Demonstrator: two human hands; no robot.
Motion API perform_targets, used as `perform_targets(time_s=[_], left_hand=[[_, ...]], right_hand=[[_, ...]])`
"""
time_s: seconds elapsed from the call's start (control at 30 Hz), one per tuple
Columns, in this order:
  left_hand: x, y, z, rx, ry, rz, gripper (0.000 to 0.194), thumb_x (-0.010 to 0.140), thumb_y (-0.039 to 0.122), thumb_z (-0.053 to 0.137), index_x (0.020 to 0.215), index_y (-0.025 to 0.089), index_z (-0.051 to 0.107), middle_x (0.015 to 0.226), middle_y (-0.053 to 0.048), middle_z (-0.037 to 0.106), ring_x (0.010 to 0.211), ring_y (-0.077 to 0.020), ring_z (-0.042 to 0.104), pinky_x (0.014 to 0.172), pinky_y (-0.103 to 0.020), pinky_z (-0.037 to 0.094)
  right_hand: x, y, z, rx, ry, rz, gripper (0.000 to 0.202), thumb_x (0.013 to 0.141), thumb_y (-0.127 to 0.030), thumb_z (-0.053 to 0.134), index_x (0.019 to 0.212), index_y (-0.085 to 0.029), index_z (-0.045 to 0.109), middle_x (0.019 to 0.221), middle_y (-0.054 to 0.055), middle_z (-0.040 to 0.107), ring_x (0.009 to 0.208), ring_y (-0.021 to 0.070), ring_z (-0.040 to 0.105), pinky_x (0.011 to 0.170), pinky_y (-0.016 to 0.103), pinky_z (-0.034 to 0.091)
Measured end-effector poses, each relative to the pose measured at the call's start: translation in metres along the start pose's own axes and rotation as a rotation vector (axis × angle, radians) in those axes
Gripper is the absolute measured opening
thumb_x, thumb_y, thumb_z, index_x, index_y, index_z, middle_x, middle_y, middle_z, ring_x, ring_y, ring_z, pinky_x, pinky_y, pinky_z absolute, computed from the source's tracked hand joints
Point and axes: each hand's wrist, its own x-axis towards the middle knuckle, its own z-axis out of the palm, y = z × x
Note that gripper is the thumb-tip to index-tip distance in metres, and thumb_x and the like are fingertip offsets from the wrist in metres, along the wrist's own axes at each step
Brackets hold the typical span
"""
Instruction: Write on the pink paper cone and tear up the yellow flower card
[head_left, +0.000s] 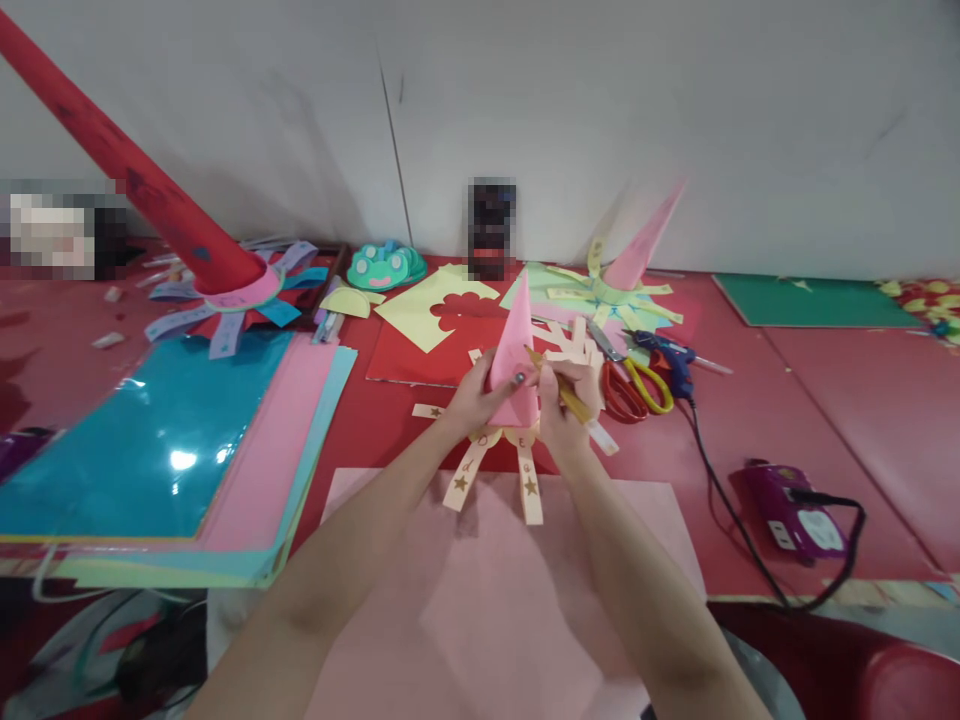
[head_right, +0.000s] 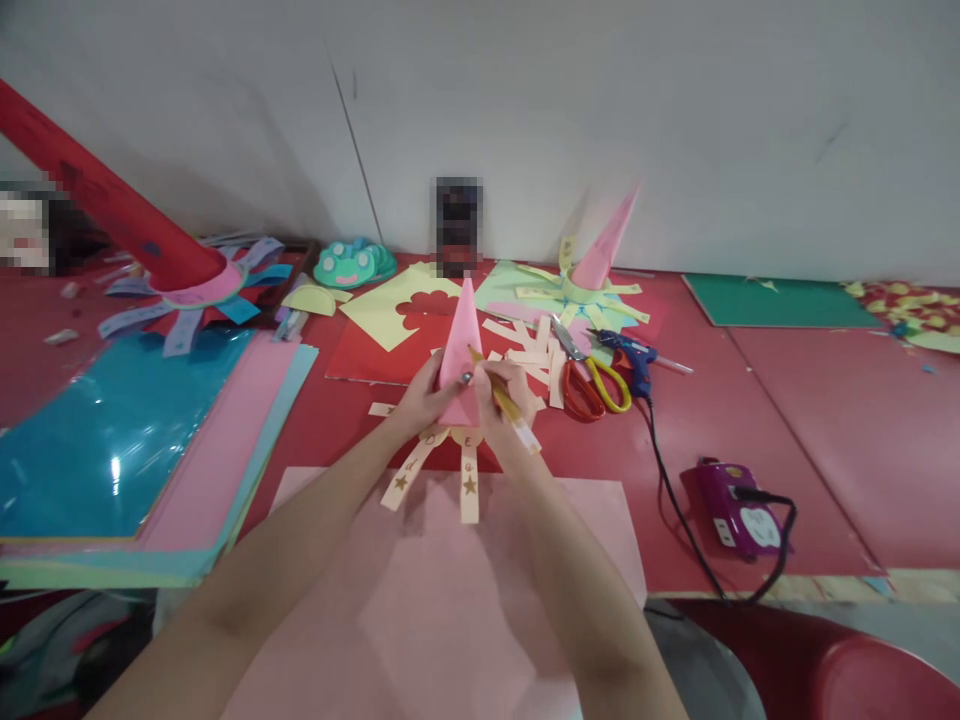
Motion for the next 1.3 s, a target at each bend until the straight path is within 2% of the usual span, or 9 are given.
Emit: perform_targets(time_s=[0.2,0.47,0.6,0.77,0.93,1.1,1.3], left_hand=[[-0.001,0.008,-0.002,-0.017,-0.039,0.034,0.036,0.081,0.036,0.056,0.109,0.014,0.050,0.108,-0.009,0.060,0.098,-0.0202,0.057,0.084,-0.032,0.047],[-0.005,0.005,-0.008,-0.090,-0.037,0.024,0.043,0.082,0.038,0.055,0.118,0.018,0.046,0.117,-0.009,0.057,0.106,-0.0204,0.055,0.087,-0.033,0.046],[-0.006,0.007,-0.008,-0.070,-0.045,-0.025,0.044,0.080,0.038,0.057,0.117,0.017,0.047,0.112,-0.009,0.059,0.101,-0.0202,0.057,0.085,-0.033,0.047],[-0.003,0.007,-0.009,-0.002,0.008,-0.081,0.040,0.079,0.039,0.057,0.111,0.015,0.049,0.107,-0.008,0.061,0.097,-0.0206,0.058,0.082,-0.032,0.047],[-0.002,0.002,-0.006,0.033,-0.020,-0.066,0.044,0.079,0.041,0.057,0.113,0.016,0.048,0.114,-0.010,0.057,0.102,-0.0223,0.056,0.086,-0.034,0.046],[-0.005,0.002,-0.003,-0.053,-0.038,-0.068,0.043,0.080,0.045,0.056,0.114,0.019,0.049,0.116,-0.009,0.057,0.104,-0.0220,0.056,0.087,-0.033,0.047],[-0.005,0.005,-0.003,0.028,-0.005,-0.091,0.043,0.080,0.047,0.055,0.113,0.020,0.051,0.109,-0.008,0.061,0.097,-0.0222,0.058,0.081,-0.033,0.048]], right_hand=[[0.002,-0.001,0.002,0.069,0.016,-0.035,0.011,0.087,-0.028,0.049,0.095,-0.021,0.050,0.074,-0.001,0.062,0.067,0.0115,0.064,0.063,0.028,0.054],[0.021,-0.023,0.010,0.069,0.108,-0.055,0.009,0.088,-0.030,0.047,0.088,-0.021,0.050,0.066,-0.003,0.062,0.061,0.0112,0.063,0.061,0.028,0.052],[0.014,-0.016,0.009,0.036,0.163,-0.038,0.008,0.088,-0.027,0.046,0.089,-0.020,0.050,0.067,-0.003,0.062,0.059,0.0101,0.061,0.062,0.028,0.051],[0.006,-0.008,0.006,0.001,0.118,-0.040,0.007,0.084,-0.025,0.053,0.084,-0.018,0.051,0.065,0.000,0.063,0.059,0.0128,0.063,0.059,0.029,0.051],[0.006,-0.010,0.003,-0.081,0.115,0.020,0.021,0.085,-0.027,0.052,0.066,-0.019,0.046,0.049,-0.006,0.051,0.042,0.0076,0.051,0.043,0.021,0.042],[0.005,-0.012,0.004,-0.044,0.120,-0.015,0.016,0.083,-0.026,0.056,0.071,-0.020,0.046,0.054,-0.007,0.052,0.046,0.0069,0.051,0.048,0.020,0.044],[0.008,-0.013,0.006,-0.058,0.134,-0.074,0.020,0.080,-0.022,0.059,0.064,-0.020,0.046,0.053,-0.007,0.049,0.042,0.0054,0.043,0.042,0.020,0.039]])
